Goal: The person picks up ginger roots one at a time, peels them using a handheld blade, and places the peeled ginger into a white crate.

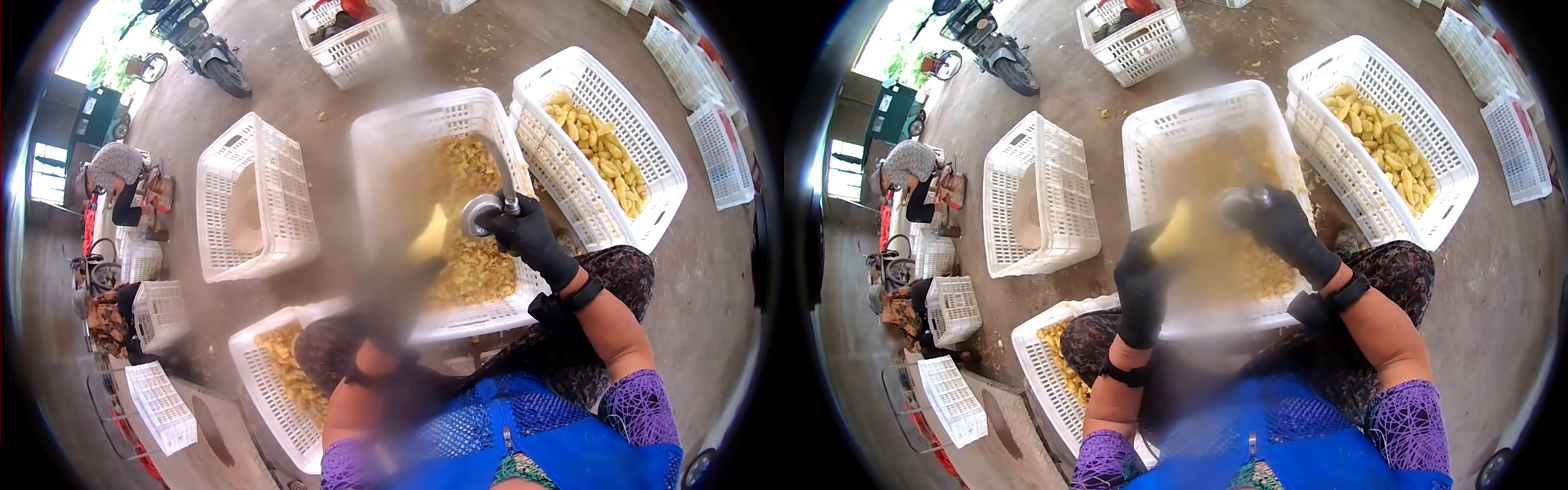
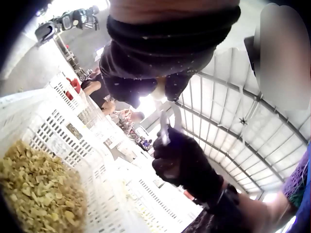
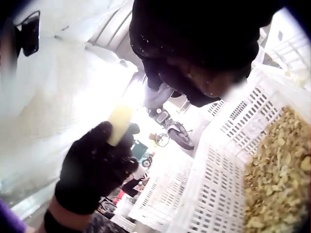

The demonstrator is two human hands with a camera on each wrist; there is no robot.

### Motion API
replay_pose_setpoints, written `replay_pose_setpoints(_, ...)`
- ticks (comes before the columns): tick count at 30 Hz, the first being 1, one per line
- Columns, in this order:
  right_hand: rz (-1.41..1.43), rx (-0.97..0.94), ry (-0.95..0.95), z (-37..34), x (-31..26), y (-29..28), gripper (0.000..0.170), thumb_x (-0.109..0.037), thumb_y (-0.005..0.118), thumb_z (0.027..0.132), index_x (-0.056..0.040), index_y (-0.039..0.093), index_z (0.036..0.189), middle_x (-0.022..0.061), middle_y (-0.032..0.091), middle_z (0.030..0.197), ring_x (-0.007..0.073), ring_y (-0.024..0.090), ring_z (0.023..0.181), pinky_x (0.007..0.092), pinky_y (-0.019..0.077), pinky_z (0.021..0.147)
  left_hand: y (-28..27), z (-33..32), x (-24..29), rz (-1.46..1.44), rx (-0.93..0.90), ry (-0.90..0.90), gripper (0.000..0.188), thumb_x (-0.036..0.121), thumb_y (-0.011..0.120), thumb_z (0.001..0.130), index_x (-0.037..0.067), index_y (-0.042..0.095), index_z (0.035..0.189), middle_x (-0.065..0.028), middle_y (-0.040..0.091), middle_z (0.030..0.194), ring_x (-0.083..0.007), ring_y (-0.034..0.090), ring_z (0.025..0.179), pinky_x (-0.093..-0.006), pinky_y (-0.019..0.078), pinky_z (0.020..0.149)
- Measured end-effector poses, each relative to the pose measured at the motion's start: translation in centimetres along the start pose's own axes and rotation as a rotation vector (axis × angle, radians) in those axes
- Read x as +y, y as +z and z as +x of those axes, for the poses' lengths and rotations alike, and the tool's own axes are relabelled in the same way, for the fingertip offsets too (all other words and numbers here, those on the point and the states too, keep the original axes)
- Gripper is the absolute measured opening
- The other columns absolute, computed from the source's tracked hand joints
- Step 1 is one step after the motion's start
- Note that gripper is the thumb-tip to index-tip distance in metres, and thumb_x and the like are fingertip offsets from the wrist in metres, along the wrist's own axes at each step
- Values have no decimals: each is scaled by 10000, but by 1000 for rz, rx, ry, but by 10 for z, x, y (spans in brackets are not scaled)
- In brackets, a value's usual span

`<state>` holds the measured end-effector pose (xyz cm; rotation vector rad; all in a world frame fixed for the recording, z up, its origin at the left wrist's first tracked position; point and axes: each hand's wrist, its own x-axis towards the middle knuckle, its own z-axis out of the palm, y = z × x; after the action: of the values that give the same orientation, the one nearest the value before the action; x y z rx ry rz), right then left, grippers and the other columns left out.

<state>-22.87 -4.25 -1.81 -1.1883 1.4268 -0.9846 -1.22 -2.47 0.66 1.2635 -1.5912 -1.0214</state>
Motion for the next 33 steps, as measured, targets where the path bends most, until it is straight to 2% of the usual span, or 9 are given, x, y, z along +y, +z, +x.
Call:
replay_pose_setpoints(2, -217, 31, -710, 11, 17, -6, 306, -92, 704, 777, -26, 568, 1043, 30, 584, 686, 82, 493, 454, 211, 380, 395, 4, 0, 1, 147, 37, 103, 349, -44, 619, 766, 26, 583, 1106, -62, 619, 995, -129, 582, 846, -255, 472, 746)
replay_pose_setpoints(10, 385, -49, -55, 1, -15, -1, 319, -74, 702, 785, -32, 551, 1062, 31, 579, 722, 84, 501, 473, 215, 373, 402, 16, 1, 16, 346, 43, 287, 336, -29, 628, 728, 30, 582, 1055, -113, 585, 854, -242, 564, 675, -340, 456, 604)
replay_pose_setpoints(13, -416, 316, -880, 54, 41, -17, 192, -97, 697, 805, -38, 628, 974, 3, 589, 717, 78, 532, 561, 209, 403, 445, 12, 1, 14, 374, 17, 343, 330, -16, 628, 731, 28, 580, 1054, -128, 578, 847, -270, 562, 671, -341, 459, 605)
replay_pose_setpoints(16, 60, 253, 55, 26, -17, -23, 178, -106, 703, 790, -48, 630, 942, 6, 602, 725, 54, 533, 556, 208, 406, 450, 7, 1, 6, 402, 37, 396, 311, -8, 633, 752, 23, 576, 1055, -112, 594, 872, -214, 578, 696, -314, 469, 629)
replay_pose_setpoints(22, 339, 14, -53, -4, -30, 4, 322, -105, 722, 766, -60, 581, 1052, -4, 600, 716, 46, 510, 532, 197, 389, 440, 10, -4, -3, -60, -10, -90, 258, -34, 621, 794, 28, 587, 1042, -13, 607, 885, -89, 558, 785, -241, 476, 680)
replay_pose_setpoints(26, -230, -141, -410, 13, -10, 5, 270, -43, 693, 782, -53, 598, 1035, 32, 627, 860, 94, 594, 703, 214, 486, 526, 10, -2, 5, -170, -82, -219, 270, -33, 591, 804, 28, 589, 1066, -3, 604, 890, -83, 551, 780, -228, 472, 676)
replay_pose_setpoints(28, -306, 324, -774, 56, 56, 2, 193, -133, 705, 800, -48, 625, 954, 4, 613, 731, 52, 535, 570, 209, 431, 475, 7, -3, 6, -187, -105, -270, 277, -28, 582, 809, 26, 587, 1081, -7, 605, 907, -81, 549, 794, -224, 470, 685)
replay_pose_setpoints(31, 61, 277, 116, 39, 1, -23, 216, -210, 701, 806, -68, 610, 941, -7, 563, 603, 66, 489, 454, 208, 373, 400, 1, -2, 7, -158, -97, -243, 276, -22, 572, 811, 22, 589, 1083, -10, 599, 928, -80, 546, 836, -222, 466, 709)
replay_pose_setpoints(33, -15, 176, -186, 33, 9, -18, 218, -219, 697, 807, -67, 605, 934, -5, 547, 588, 74, 492, 447, 207, 371, 393, 5, -1, 13, -209, -134, -138, 308, -35, 593, 791, 17, 588, 1095, -14, 600, 950, -88, 550, 871, -235, 466, 739)
